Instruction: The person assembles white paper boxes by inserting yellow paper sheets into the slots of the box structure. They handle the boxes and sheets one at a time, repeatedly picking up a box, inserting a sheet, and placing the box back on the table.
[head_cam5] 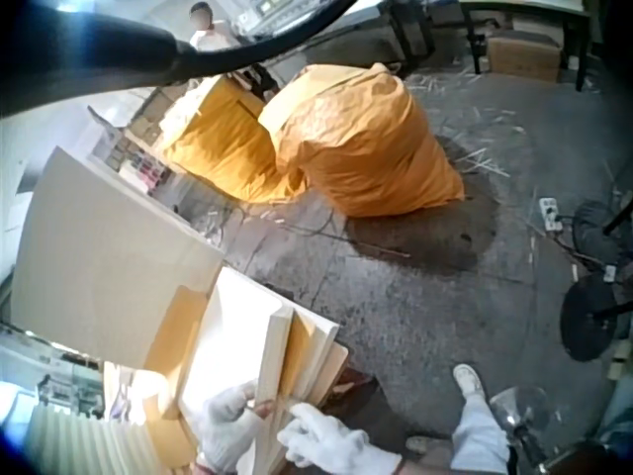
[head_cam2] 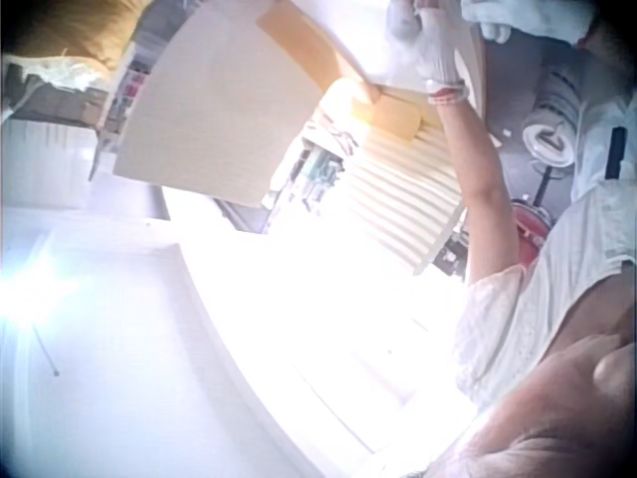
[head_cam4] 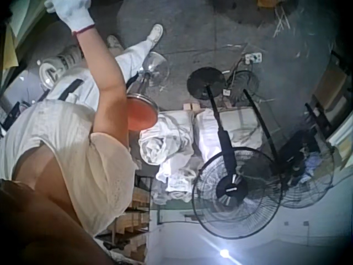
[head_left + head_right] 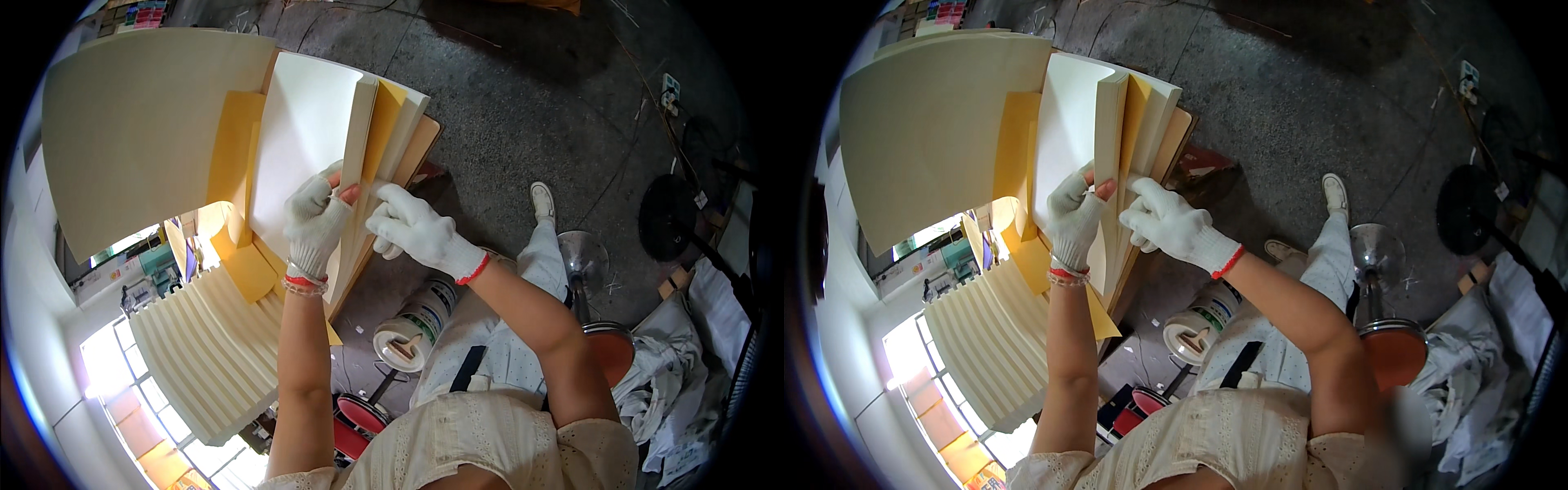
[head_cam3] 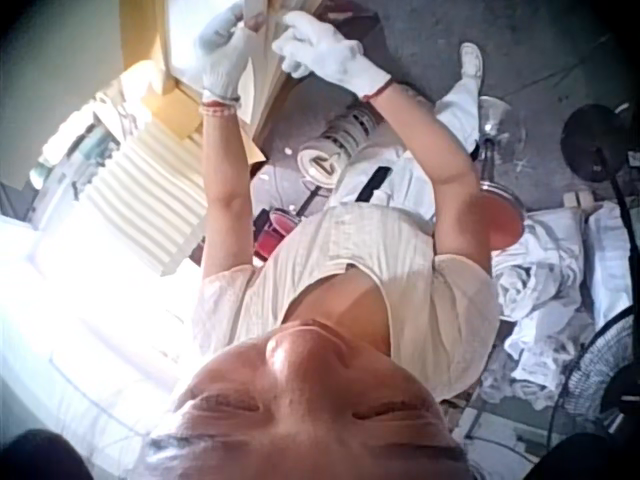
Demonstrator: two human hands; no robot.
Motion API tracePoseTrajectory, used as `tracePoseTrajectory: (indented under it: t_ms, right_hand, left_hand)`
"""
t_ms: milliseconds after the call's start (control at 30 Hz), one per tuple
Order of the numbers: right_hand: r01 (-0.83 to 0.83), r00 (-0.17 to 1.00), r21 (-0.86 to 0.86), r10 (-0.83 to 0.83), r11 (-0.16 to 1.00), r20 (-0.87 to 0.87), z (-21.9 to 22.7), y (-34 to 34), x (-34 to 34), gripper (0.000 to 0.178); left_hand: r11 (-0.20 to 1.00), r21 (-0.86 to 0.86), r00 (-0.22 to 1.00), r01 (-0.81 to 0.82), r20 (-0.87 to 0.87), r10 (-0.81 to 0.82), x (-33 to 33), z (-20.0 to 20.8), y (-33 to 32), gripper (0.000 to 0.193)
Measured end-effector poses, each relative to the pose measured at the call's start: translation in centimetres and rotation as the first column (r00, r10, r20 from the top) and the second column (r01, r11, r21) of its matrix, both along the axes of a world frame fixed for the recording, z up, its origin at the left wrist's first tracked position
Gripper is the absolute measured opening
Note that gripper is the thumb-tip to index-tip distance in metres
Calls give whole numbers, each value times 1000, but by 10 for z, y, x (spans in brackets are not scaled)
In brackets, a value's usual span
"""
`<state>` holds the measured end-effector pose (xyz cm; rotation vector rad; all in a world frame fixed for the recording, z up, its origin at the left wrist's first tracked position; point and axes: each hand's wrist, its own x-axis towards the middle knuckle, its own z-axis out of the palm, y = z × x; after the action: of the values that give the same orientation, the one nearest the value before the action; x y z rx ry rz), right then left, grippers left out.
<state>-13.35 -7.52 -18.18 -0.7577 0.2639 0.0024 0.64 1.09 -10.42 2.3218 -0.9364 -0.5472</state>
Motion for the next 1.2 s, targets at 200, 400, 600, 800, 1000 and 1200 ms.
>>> tracePoseTrajectory:
  t_ms: [200, 400, 600, 800, 1000, 1200]
  right_hand:
    - [168, 982, -217, -183, 962, -49, -2, 0, -2, 43]
    - [17, 992, -68, -25, 998, -126, 34, -35, 2, 40]
    - [-264, 956, -186, 231, 947, -181, 68, -58, 13, 51]
    - [-17, 996, -267, -7, 963, -87, 68, -13, 36, 50]
    - [180, 944, -982, 293, -63, 154, 36, 59, 54, 41]
    - [188, 826, -950, 564, -250, 15, 72, 137, 72, 56]
  left_hand:
    - [1000, 1, 994, 23, 108, -23, -5, -5, -4, 30]
    - [994, 75, 881, 82, 460, -107, -10, -27, 9, 46]
    - [970, -18, 639, 244, 755, -147, -14, -31, 4, 68]
    - [979, -175, 870, -103, 462, 174, -10, 16, 42, 57]
    - [599, -743, 605, -299, 338, 721, -17, 67, 147, 19]
    - [58, -929, 512, -367, -149, 846, -30, 102, 212, 43]
